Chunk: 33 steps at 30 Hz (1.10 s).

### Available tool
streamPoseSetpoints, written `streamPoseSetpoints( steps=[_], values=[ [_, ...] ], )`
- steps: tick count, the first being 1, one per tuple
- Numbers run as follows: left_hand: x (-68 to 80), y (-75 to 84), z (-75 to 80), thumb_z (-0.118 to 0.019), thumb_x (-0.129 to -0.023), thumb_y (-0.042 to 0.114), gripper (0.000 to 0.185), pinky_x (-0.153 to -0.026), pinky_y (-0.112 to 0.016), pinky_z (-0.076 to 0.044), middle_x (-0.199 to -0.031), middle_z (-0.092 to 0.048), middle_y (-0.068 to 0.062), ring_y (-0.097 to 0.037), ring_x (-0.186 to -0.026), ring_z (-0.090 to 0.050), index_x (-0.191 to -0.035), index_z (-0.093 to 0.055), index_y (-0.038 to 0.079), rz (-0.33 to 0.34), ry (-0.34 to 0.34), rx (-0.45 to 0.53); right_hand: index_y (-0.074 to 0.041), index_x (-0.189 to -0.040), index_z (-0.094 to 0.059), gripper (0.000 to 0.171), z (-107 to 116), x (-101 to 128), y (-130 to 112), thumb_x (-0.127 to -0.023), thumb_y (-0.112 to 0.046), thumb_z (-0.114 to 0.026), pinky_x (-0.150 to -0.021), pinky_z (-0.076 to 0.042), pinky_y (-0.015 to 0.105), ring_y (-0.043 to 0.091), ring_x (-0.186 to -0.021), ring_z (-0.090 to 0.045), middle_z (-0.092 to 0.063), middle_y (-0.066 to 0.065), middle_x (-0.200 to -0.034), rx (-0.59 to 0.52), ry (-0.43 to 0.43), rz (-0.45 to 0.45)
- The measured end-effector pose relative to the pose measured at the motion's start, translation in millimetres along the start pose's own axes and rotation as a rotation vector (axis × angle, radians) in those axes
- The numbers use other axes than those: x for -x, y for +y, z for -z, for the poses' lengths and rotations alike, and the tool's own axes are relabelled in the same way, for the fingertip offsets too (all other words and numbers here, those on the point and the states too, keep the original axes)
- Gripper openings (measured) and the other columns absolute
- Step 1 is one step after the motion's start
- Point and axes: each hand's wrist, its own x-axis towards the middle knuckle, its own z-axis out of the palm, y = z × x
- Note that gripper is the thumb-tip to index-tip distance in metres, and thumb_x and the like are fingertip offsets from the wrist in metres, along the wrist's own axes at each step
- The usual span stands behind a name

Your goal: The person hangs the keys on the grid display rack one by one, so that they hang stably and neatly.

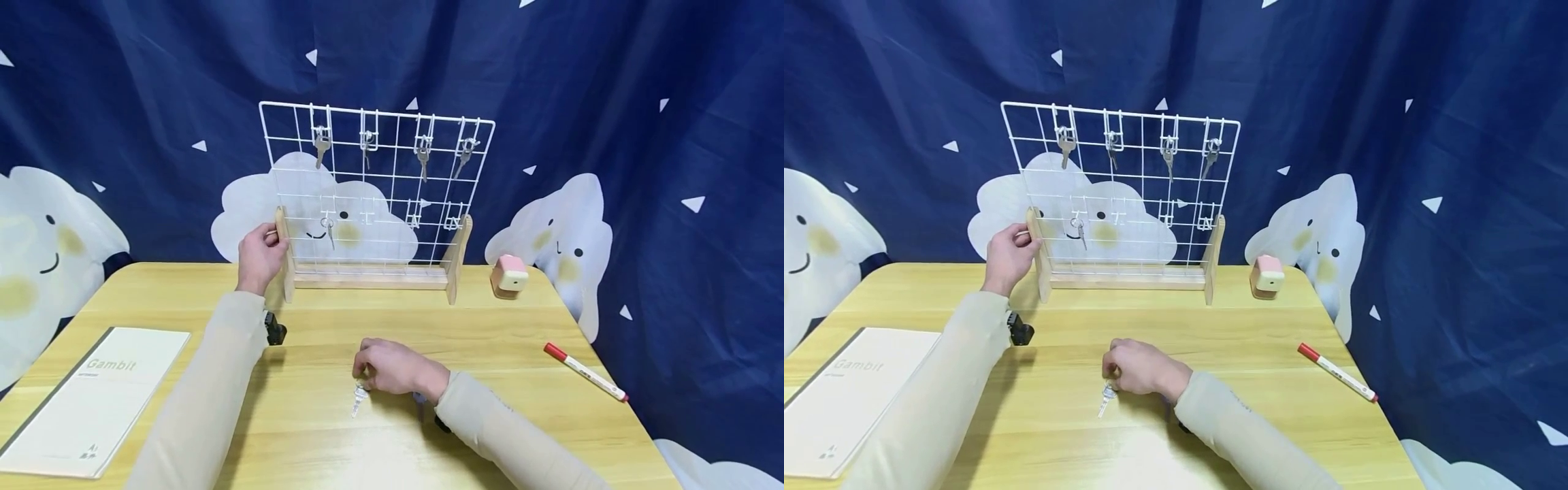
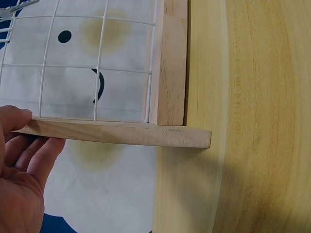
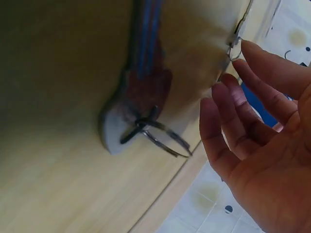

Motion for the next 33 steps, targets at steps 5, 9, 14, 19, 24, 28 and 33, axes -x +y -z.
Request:
streamPoseSetpoints(
  steps=[5,9,14,19,24,28,33],
  values=[
    [0.6,-1.3,-1.7,-0.061,-0.095,0.006,0.037,-0.099,-0.039,-0.048,-0.122,-0.063,-0.023,-0.032,-0.116,-0.059,-0.13,-0.058,-0.004,-0.004,0.012,-0.006,-0.018,-0.086,-0.069,0.015,-3,0,2,-0.083,-0.006,-0.077,-0.075,-0.045,0.013,0.002,-0.081,-0.051,-0.053,-0.012,-0.088,0.015,0.016,0.018],
    [0.7,-0.2,-1.7,-0.061,-0.095,0.007,0.035,-0.098,-0.039,-0.049,-0.122,-0.063,-0.023,-0.033,-0.115,-0.06,-0.128,-0.059,-0.004,-0.001,0.012,-0.017,-0.02,-0.08,-0.065,0.021,-2,1,4,-0.082,0.0,-0.074,-0.073,-0.044,0.014,0.001,-0.078,-0.049,-0.052,-0.013,-0.084,0.03,0.019,0.039],
    [0.8,0.2,-1.3,-0.06,-0.096,0.008,0.034,-0.098,-0.04,-0.049,-0.122,-0.063,-0.023,-0.034,-0.116,-0.059,-0.128,-0.059,-0.004,0.006,0.006,-0.025,-0.018,-0.082,-0.063,0.023,1,3,6,-0.082,0.004,-0.07,-0.073,-0.046,0.014,0.0,-0.077,-0.053,-0.057,-0.014,-0.083,-0.041,0.026,0.056],
    [1.4,-1.8,-1.0,-0.061,-0.096,0.008,0.033,-0.098,-0.04,-0.049,-0.121,-0.064,-0.022,-0.034,-0.115,-0.06,-0.126,-0.06,-0.004,0.002,0.01,-0.032,-0.017,-0.086,-0.064,0.021,1,7,6,-0.084,0.004,-0.069,-0.076,-0.048,0.013,-0.001,-0.079,-0.056,-0.063,-0.013,-0.086,-0.133,0.052,0.043],
    [1.6,-5.8,-1.6,-0.061,-0.096,0.009,0.033,-0.097,-0.04,-0.049,-0.122,-0.064,-0.022,-0.032,-0.115,-0.06,-0.127,-0.06,-0.003,0.011,0.009,-0.032,-0.014,-0.09,-0.066,0.016,1,10,6,-0.087,0.002,-0.07,-0.077,-0.049,0.012,-0.001,-0.081,-0.057,-0.063,-0.012,-0.088,-0.186,0.077,0.031],
    [0.2,-6.5,-1.6,-0.061,-0.096,0.011,0.033,-0.097,-0.041,-0.05,-0.122,-0.064,-0.021,-0.032,-0.116,-0.06,-0.127,-0.061,-0.002,0.01,0.008,-0.033,-0.013,-0.089,-0.066,0.013,3,12,6,-0.089,-0.001,-0.07,-0.077,-0.05,0.015,0.0,-0.081,-0.058,-0.064,-0.01,-0.087,-0.232,0.099,0.032],
    [-0.4,-4.5,-0.9,-0.062,-0.096,0.011,0.034,-0.099,-0.04,-0.049,-0.121,-0.064,-0.021,-0.032,-0.116,-0.06,-0.127,-0.061,-0.002,0.002,0.009,-0.041,-0.013,-0.088,-0.065,0.011,5,13,6,-0.091,-0.003,-0.069,-0.077,-0.051,0.016,0.001,-0.082,-0.059,-0.065,-0.009,-0.087,-0.286,0.11,0.041]
  ],
)
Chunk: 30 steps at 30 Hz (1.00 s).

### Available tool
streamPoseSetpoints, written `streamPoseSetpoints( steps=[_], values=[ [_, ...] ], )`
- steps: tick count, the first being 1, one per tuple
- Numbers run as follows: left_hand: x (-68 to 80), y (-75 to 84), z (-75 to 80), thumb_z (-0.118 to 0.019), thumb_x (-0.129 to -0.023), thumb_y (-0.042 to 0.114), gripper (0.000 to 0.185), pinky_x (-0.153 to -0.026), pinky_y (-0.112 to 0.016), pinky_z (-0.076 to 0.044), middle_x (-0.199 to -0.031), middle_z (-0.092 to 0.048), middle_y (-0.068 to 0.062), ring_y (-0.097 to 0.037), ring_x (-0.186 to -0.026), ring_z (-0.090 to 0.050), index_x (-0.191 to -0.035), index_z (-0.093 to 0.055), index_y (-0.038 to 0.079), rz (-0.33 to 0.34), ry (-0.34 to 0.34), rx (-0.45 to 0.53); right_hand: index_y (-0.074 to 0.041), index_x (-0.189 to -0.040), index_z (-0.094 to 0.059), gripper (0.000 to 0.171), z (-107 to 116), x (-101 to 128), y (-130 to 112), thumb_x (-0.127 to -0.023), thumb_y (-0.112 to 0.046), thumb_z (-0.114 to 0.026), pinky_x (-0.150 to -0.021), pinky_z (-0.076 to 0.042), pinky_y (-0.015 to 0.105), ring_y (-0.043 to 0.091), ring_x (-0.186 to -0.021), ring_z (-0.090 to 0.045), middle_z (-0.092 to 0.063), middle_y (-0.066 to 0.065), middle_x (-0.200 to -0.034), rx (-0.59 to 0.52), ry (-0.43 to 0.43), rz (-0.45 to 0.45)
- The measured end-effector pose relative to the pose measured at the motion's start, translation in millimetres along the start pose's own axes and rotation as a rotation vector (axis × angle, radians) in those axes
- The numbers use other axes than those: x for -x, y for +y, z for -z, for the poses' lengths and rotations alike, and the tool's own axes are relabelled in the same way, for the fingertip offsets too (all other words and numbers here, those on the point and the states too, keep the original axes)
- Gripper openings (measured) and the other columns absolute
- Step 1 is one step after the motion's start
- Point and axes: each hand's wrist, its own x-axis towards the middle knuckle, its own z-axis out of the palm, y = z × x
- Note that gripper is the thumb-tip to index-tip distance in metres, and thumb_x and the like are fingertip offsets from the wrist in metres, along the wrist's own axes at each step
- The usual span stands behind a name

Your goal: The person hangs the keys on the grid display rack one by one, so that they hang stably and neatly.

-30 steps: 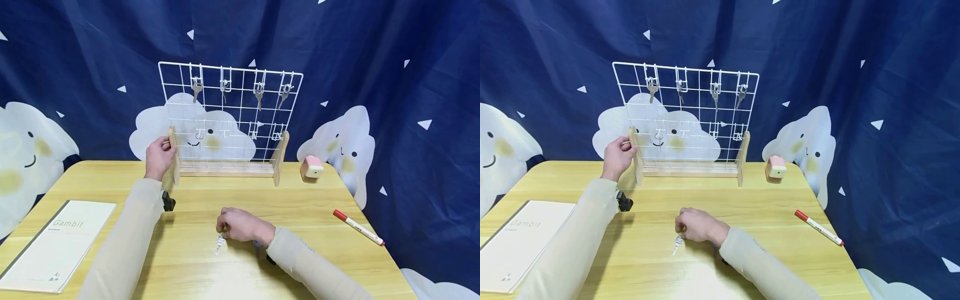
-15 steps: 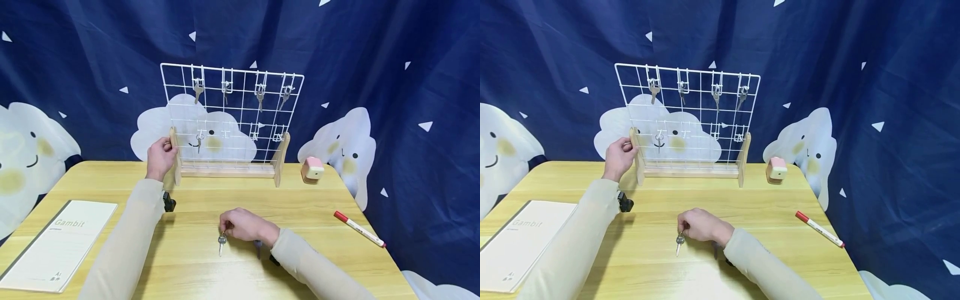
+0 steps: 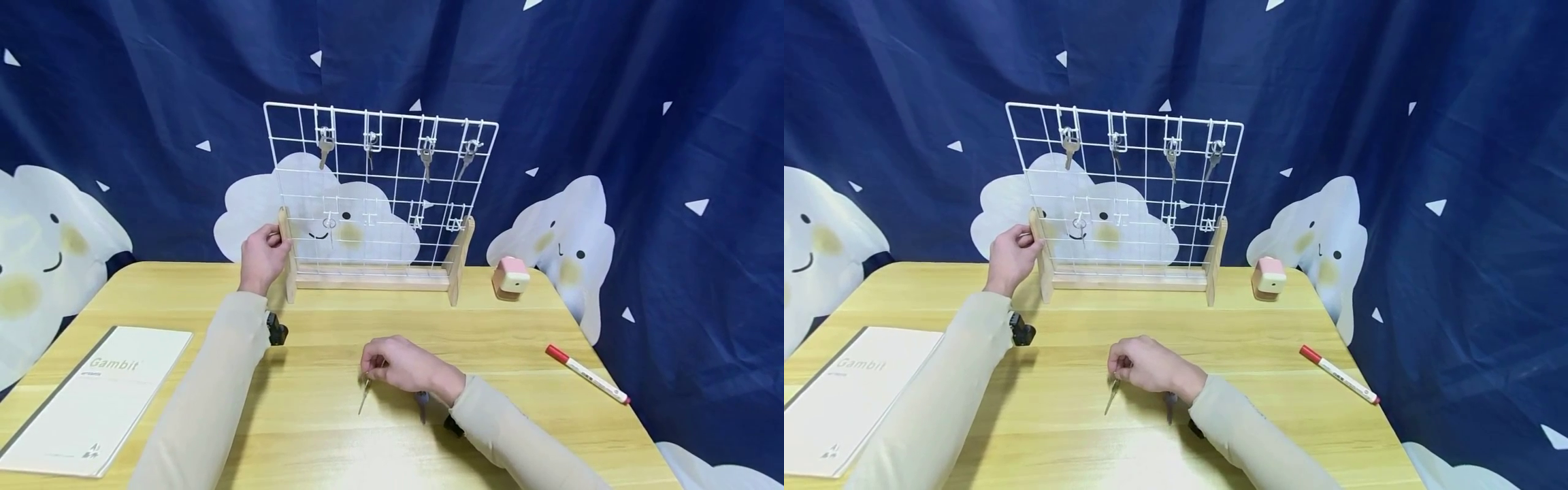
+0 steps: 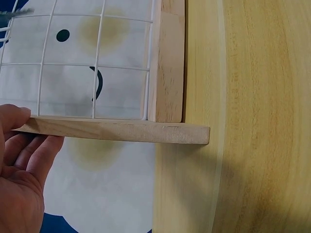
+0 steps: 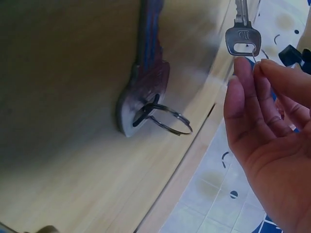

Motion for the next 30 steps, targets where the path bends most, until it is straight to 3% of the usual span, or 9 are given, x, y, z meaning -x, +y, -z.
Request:
streamPoseSetpoints(
  steps=[11,20,30],
  values=[
    [-1.9,2.8,-0.5,-0.061,-0.096,0.011,0.036,-0.098,-0.04,-0.049,-0.123,-0.063,-0.021,-0.033,-0.116,-0.059,-0.129,-0.06,-0.003,0.007,-0.002,0.014,-0.009,-0.092,-0.071,0.006,9,2,-5,-0.09,-0.003,-0.07,-0.075,-0.051,0.017,0.002,-0.081,-0.057,-0.064,-0.007,-0.09,-0.004,0.062,0.076],
    [-2.0,5.1,0.0,-0.059,-0.097,0.009,0.037,-0.098,-0.038,-0.049,-0.124,-0.062,-0.023,-0.033,-0.117,-0.059,-0.131,-0.058,-0.005,0.028,-0.012,0.032,-0.006,-0.095,-0.072,0.008,20,2,-10,-0.09,0.0,-0.069,-0.076,-0.053,0.02,0.005,-0.082,-0.061,-0.067,0.0,-0.092,-0.04,0.108,0.063],
    [-0.8,3.3,-0.7,-0.059,-0.098,0.01,0.041,-0.098,-0.037,-0.049,-0.127,-0.06,-0.024,-0.032,-0.119,-0.058,-0.135,-0.055,-0.006,0.049,-0.032,0.055,-0.006,-0.095,-0.073,0.011,37,-3,-16,-0.089,0.003,-0.068,-0.072,-0.054,0.022,0.006,-0.079,-0.062,-0.065,-0.005,-0.088,-0.034,0.163,0.039]
  ],
)
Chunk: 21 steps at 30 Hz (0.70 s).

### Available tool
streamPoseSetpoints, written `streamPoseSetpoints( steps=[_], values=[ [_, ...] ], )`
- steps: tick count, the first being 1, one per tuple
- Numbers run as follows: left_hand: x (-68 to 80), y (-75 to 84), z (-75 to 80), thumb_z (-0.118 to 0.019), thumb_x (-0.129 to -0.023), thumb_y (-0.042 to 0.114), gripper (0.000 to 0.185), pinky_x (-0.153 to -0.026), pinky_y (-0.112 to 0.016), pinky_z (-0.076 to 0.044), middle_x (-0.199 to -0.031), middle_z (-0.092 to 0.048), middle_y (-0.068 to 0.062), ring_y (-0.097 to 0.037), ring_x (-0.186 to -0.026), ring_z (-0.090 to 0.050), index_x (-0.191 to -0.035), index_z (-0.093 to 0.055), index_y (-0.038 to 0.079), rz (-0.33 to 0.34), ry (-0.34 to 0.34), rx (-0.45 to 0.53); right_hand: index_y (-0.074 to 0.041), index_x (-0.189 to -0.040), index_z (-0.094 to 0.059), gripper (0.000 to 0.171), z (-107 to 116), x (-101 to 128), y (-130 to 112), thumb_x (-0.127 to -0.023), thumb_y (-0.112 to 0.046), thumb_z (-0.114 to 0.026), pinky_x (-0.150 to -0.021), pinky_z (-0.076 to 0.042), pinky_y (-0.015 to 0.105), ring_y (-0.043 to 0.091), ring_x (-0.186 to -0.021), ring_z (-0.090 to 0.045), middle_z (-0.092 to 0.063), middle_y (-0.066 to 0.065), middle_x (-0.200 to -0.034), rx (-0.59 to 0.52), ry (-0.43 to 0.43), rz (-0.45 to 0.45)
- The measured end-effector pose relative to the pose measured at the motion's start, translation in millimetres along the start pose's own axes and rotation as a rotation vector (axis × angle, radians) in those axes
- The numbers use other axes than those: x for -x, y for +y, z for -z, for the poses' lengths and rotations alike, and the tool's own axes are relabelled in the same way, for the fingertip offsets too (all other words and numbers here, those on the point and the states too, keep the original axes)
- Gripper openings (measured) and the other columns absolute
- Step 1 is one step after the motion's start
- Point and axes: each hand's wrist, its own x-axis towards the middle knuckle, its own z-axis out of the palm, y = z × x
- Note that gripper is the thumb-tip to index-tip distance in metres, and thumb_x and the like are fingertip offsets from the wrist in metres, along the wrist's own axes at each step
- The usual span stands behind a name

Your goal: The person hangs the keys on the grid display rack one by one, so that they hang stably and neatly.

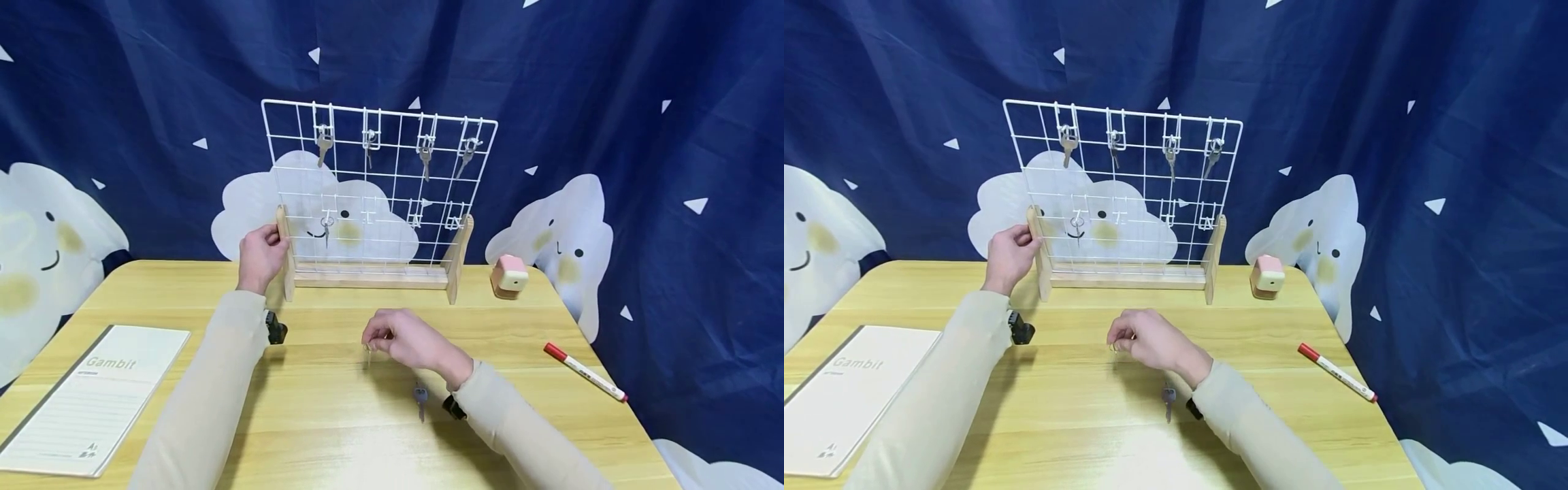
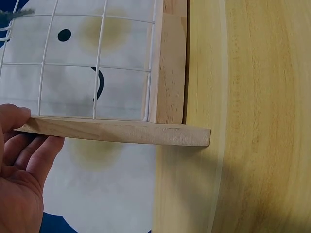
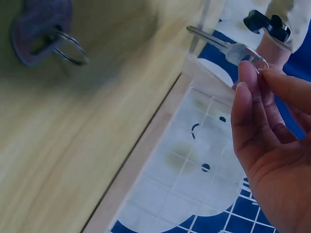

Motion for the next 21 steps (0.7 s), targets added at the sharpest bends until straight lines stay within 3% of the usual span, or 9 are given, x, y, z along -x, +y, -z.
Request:
streamPoseSetpoints(
  steps=[4,10,21],
  values=[
    [-0.7,-2.4,0.5,-0.059,-0.097,0.009,0.04,-0.098,-0.037,-0.049,-0.126,-0.061,-0.023,-0.031,-0.118,-0.058,-0.134,-0.056,-0.005,-0.004,0.005,0.0,-0.006,-0.094,-0.073,0.01,6,-6,-2,-0.088,0.002,-0.069,-0.072,-0.054,0.02,0.007,-0.079,-0.063,-0.067,-0.003,-0.087,0.033,0.024,0.008],
    [-1.6,-4.0,2.4,-0.058,-0.097,0.009,0.04,-0.098,-0.038,-0.049,-0.126,-0.061,-0.024,-0.032,-0.118,-0.058,-0.134,-0.056,-0.006,-0.006,0.006,-0.003,0.0,-0.096,-0.071,0.011,17,-17,-6,-0.09,0.006,-0.065,-0.066,-0.056,0.022,0.021,-0.076,-0.066,-0.066,0.004,-0.087,0.017,0.075,0.019],
    [-2.2,-2.4,0.5,-0.059,-0.096,0.01,0.036,-0.097,-0.039,-0.05,-0.123,-0.063,-0.023,-0.032,-0.116,-0.06,-0.129,-0.06,-0.006,-0.018,0.002,0.003,-0.007,-0.094,-0.072,0.01,36,-35,-13,-0.091,0.0,-0.066,-0.068,-0.053,0.019,0.011,-0.079,-0.065,-0.067,0.001,-0.089,0.155,0.17,-0.005]
  ],
)
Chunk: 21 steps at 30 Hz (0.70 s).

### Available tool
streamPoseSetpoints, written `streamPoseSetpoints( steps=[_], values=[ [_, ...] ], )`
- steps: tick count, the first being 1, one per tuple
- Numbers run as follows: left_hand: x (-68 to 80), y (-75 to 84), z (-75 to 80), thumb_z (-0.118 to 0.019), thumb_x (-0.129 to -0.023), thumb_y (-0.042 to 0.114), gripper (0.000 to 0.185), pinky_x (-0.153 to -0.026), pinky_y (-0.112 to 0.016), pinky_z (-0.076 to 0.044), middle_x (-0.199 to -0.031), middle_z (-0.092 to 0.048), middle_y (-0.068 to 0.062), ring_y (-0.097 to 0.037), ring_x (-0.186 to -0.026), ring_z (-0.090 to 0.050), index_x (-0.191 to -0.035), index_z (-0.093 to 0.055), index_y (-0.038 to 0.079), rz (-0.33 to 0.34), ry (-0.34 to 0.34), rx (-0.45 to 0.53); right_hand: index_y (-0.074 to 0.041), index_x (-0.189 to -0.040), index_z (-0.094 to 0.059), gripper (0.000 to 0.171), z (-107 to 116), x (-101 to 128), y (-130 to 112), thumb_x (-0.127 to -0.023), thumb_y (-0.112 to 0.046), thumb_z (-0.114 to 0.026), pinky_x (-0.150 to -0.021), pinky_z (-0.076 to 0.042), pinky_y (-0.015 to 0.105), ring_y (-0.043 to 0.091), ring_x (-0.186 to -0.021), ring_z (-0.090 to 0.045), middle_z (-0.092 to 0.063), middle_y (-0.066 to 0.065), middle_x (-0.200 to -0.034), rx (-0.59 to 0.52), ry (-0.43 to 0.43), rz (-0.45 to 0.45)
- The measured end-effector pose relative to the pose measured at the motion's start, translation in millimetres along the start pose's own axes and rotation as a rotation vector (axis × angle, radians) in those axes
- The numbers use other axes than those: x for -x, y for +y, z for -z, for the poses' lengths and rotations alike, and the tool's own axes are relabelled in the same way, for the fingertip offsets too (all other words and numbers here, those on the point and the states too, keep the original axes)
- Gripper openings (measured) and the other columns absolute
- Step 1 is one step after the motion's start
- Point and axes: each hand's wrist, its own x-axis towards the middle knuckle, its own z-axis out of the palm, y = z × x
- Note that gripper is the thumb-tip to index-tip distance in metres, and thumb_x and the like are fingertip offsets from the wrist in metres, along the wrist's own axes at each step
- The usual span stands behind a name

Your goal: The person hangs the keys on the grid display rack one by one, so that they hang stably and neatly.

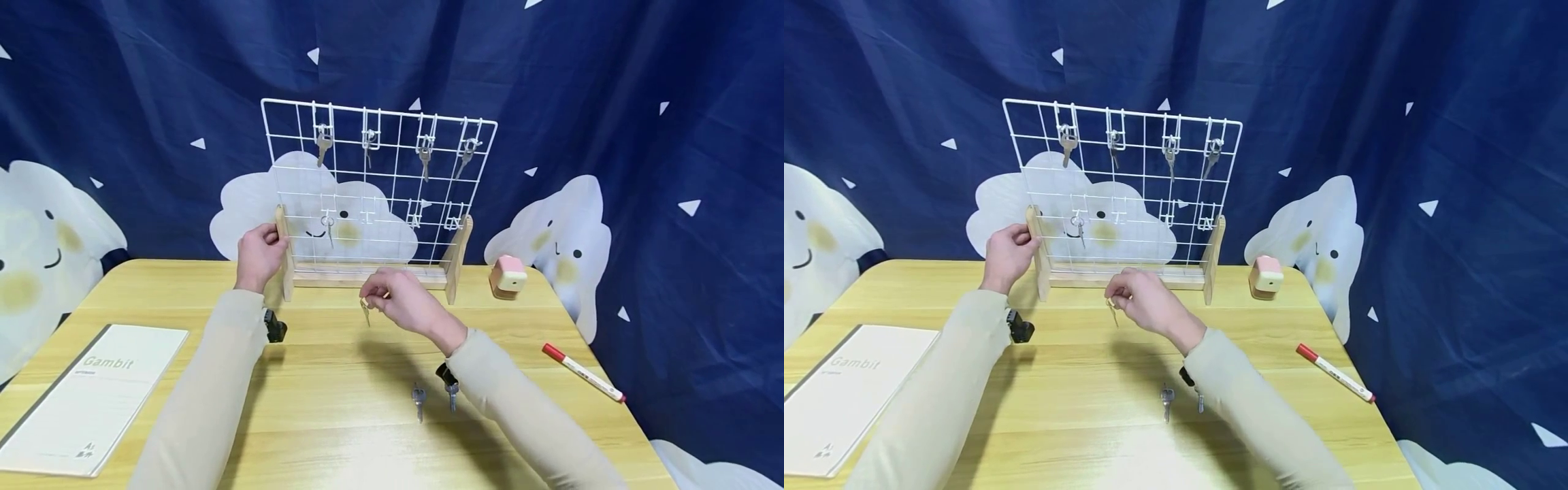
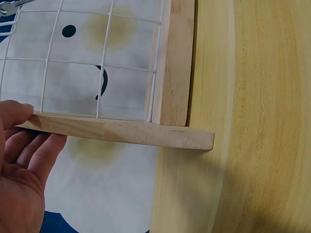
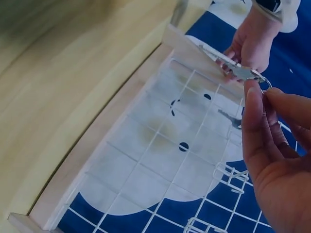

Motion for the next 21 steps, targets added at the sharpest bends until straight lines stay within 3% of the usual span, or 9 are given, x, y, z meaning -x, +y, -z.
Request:
streamPoseSetpoints(
  steps=[8,16,21],
  values=[
    [0.1,0.7,-0.4,-0.059,-0.097,0.01,0.035,-0.097,-0.039,-0.049,-0.123,-0.063,-0.023,-0.032,-0.116,-0.06,-0.128,-0.06,-0.005,-0.004,-0.006,0.003,-0.003,-0.095,-0.072,0.009,11,-10,3,-0.09,0.002,-0.067,-0.065,-0.055,0.018,0.013,-0.076,-0.066,-0.068,0.004,-0.091,-0.044,0.084,-0.043],
    [0.4,-0.4,-0.8,-0.058,-0.097,0.011,0.034,-0.098,-0.039,-0.05,-0.122,-0.063,-0.023,-0.032,-0.116,-0.06,-0.127,-0.061,-0.005,0.01,-0.006,-0.016,-0.006,-0.095,-0.073,0.01,20,-20,9,-0.092,0.0,-0.066,-0.067,-0.055,0.022,0.011,-0.08,-0.065,-0.069,0.0,-0.091,-0.027,0.106,-0.071],
    [1.0,-1.7,-0.8,-0.058,-0.097,0.012,0.034,-0.097,-0.039,-0.05,-0.122,-0.064,-0.023,-0.032,-0.115,-0.06,-0.127,-0.061,-0.005,0.008,0.005,-0.024,-0.002,-0.096,-0.073,0.011,24,-29,11,-0.092,0.003,-0.064,-0.066,-0.056,0.022,0.013,-0.079,-0.066,-0.068,0.001,-0.09,-0.068,0.112,-0.077]
  ],
)
